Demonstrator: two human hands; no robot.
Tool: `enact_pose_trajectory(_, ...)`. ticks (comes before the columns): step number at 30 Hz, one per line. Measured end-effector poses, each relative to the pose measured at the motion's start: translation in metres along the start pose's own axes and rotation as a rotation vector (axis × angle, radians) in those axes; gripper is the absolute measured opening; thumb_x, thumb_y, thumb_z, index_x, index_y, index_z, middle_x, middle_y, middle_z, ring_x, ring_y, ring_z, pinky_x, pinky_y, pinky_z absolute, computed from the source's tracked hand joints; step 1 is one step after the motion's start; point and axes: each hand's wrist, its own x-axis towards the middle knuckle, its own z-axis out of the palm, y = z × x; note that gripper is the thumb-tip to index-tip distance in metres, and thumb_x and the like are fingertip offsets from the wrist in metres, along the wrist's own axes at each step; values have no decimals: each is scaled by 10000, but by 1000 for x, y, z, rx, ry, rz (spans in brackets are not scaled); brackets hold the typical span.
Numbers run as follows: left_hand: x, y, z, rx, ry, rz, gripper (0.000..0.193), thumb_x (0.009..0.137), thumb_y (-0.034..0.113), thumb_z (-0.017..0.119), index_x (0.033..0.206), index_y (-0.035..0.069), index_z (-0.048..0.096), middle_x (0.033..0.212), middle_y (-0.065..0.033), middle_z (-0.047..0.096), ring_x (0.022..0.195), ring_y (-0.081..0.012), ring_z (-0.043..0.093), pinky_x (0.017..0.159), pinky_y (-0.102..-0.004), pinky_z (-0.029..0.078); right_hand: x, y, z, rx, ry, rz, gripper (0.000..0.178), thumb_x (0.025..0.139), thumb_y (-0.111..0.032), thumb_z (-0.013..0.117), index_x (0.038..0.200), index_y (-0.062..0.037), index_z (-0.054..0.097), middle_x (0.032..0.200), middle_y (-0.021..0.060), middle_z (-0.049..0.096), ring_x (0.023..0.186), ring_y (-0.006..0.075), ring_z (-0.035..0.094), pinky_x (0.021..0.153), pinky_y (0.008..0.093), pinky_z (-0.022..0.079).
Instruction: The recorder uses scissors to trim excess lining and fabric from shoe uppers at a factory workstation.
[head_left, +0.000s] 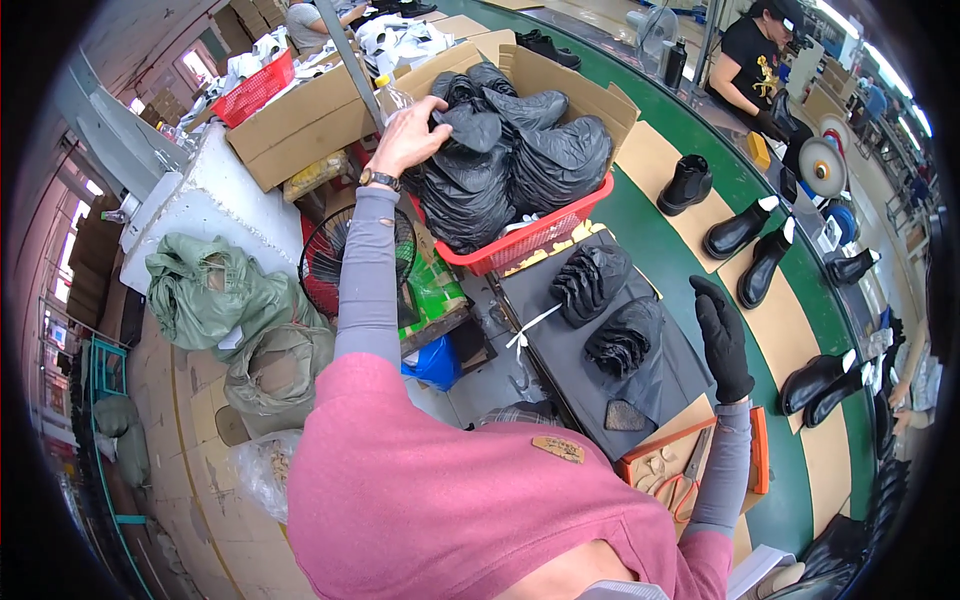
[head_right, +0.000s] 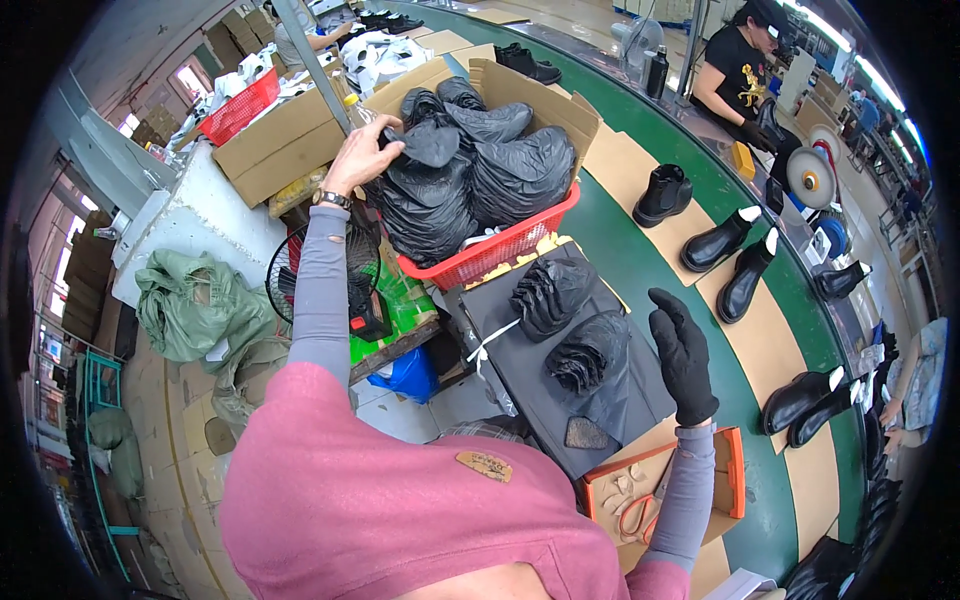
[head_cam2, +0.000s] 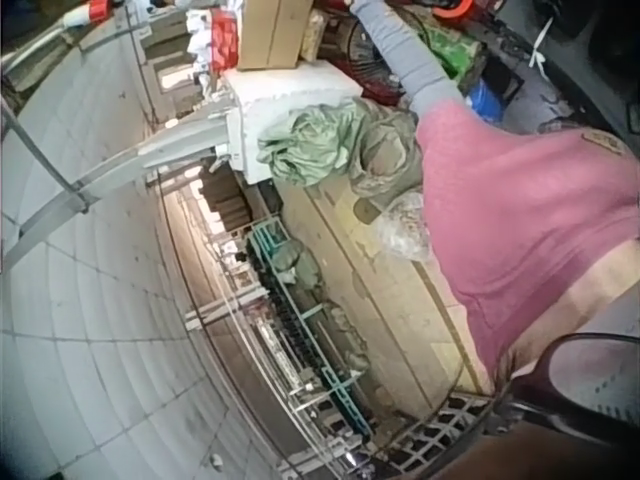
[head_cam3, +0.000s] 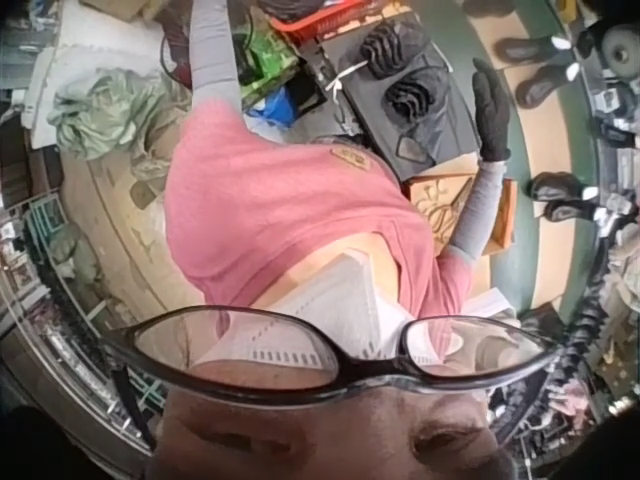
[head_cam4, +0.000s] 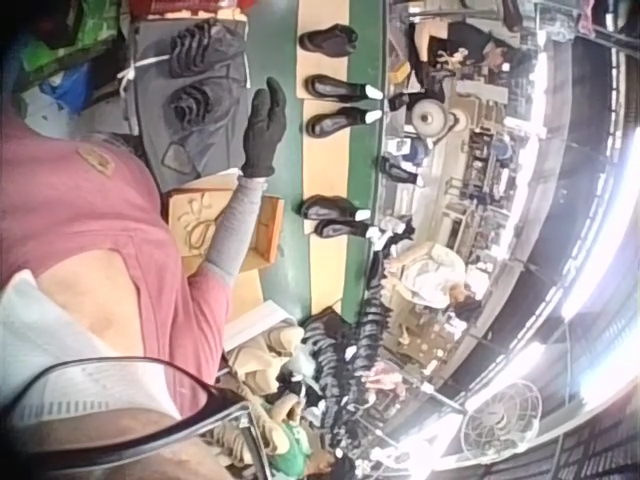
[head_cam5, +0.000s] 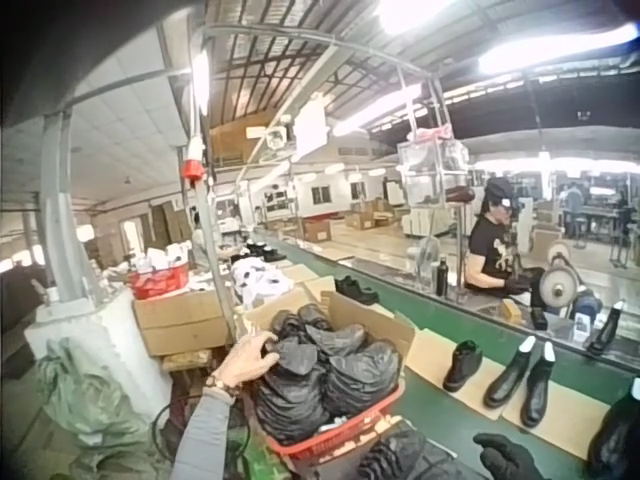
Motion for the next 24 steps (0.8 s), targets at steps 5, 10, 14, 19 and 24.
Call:
enact_pose_trajectory(5,-6,45,-22,-224,459,27,317,909,279,646,1118,47,596,1006,-184,671,914,-358,654,794,-406,509,-8,-19,6,-18,156,-130,434,929,-192,627,1309,-4,532,1242,122,609,1126,205,566,946,334,434)
enact_pose_trajectory(10,-48,192,-29,-616,94,496,269,902,177,673,1129,45,611,953,-134,666,846,-227,647,735,-311,491,-18,-106,17,-500,340,-525,834,658,-274,860,1358,-29,479,1409,200,465,1259,361,499,1016,405,426)
enact_pose_trajectory(14,-72,267,35,-1174,-291,477,317,915,165,675,1185,19,597,828,-1,596,647,-23,452,607,-170,375,-36,-102,10,-414,211,-319,295,797,-118,730,1072,-39,656,960,151,701,863,251,692,734,363,515)
enact_pose_trajectory(19,-126,324,119,-1636,-792,165,804,880,177,705,1480,-13,203,1295,-151,532,1117,-177,559,965,-303,455,-100,-45,-1,-23,596,15,212,865,-76,667,1064,-9,646,874,143,707,774,190,688,678,308,508)
enact_pose_trajectory(24,-179,371,157,-1533,-967,266,816,839,1,618,1511,4,155,1238,-120,567,1094,-158,564,924,-301,468,-153,-12,-5,2,844,127,310,848,-82,700,1137,0,621,995,149,688,841,181,676,701,292,519)
